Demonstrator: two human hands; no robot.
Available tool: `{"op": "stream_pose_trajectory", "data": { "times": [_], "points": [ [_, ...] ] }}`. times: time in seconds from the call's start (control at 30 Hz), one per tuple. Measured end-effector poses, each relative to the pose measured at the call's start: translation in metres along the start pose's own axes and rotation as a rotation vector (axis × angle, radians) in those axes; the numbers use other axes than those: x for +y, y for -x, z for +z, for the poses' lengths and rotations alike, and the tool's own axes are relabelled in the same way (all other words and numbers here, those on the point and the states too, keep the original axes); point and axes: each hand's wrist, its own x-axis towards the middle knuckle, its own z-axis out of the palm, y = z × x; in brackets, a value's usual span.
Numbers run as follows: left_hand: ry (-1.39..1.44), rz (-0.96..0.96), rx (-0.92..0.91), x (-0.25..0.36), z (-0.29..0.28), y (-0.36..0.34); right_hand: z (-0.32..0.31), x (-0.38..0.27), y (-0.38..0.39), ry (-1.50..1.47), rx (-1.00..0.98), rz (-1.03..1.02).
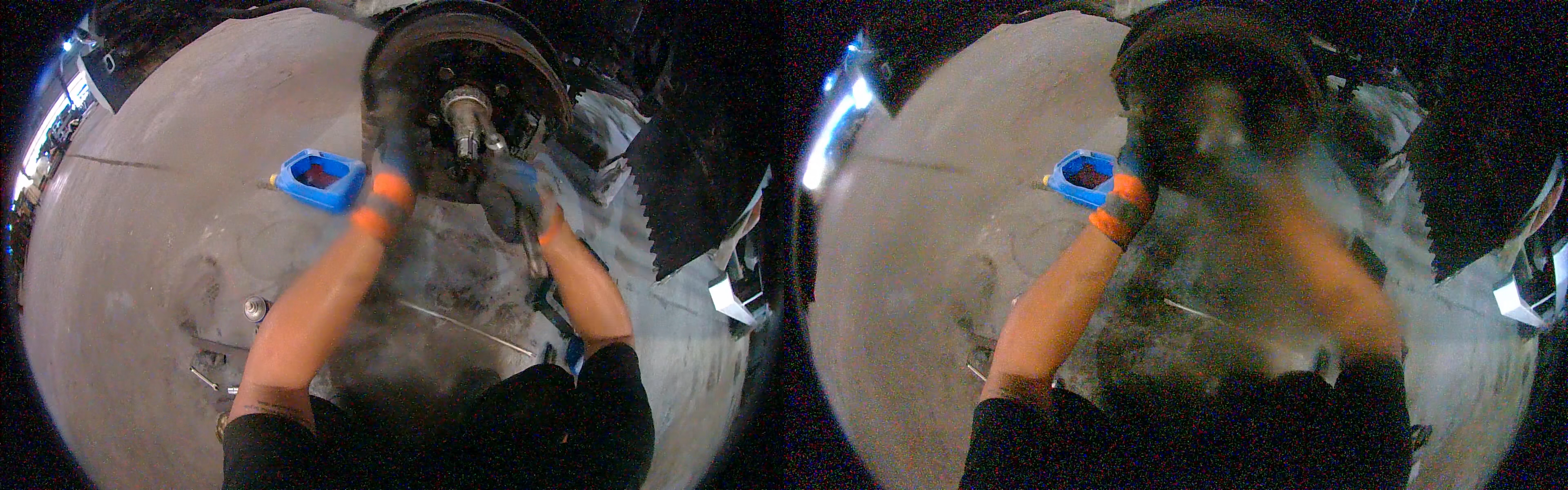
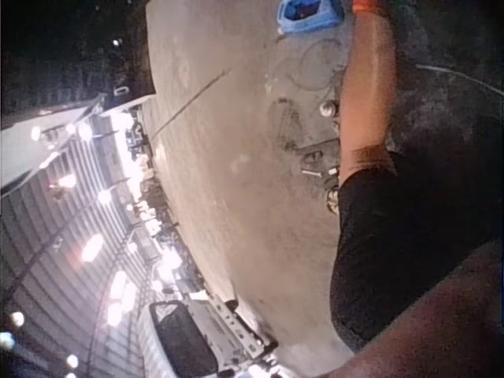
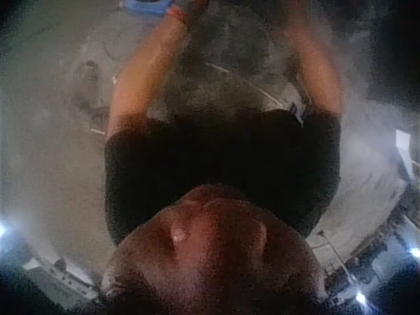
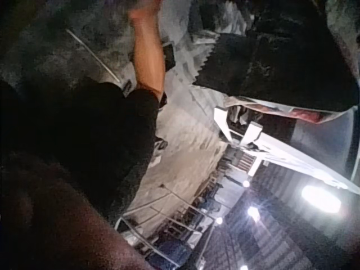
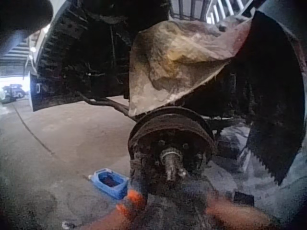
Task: The person sits on the floor and works on a vehicle wheel hub, removing a retaining clip and applying grease to the hub and wheel rim. They use a wrench to tighten components and handle a grease container to lubricate parts.
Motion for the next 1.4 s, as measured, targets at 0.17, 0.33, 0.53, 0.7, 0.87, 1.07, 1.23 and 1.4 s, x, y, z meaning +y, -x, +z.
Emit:
{"op": "stream_pose_trajectory", "data": {
  "times": [0.17,0.33,0.53,0.7,0.87,1.07,1.23,1.4],
  "points": [
    [0.139,0.119,-0.06,-0.007,-0.011,-0.017,0.018,0.01,0.078,-1.526,-0.352,0.609],
    [-0.047,0.018,-0.023,0.005,-0.006,-0.008,0.051,0.002,0.071,0.103,-0.337,-0.282],
    [0.02,-0.029,-0.041,0.01,-0.002,0.006,0.057,0.005,0.005,0.445,-0.16,-0.455],
    [-0.009,0.051,-0.05,0.003,-0.006,0.003,0.058,0.031,0.037,0.392,-0.031,-0.452],
    [-0.409,0.199,-0.059,-0.003,-0.031,-0.01,0.003,-0.027,0.061,0.255,0.084,-0.413],
    [-0.113,0.354,-0.156,-0.041,-0.069,-0.054,0.007,-0.012,-0.003,0.23,0.093,-0.457],
    [0.136,-0.024,-0.117,-0.027,-0.015,-0.026,0.031,0.079,-0.019,0.073,0.274,-0.244],
    [-0.253,0.116,-0.102,-0.012,-0.029,-0.016,-0.008,0.019,0.0,0.098,0.051,-0.468]
  ]
}}
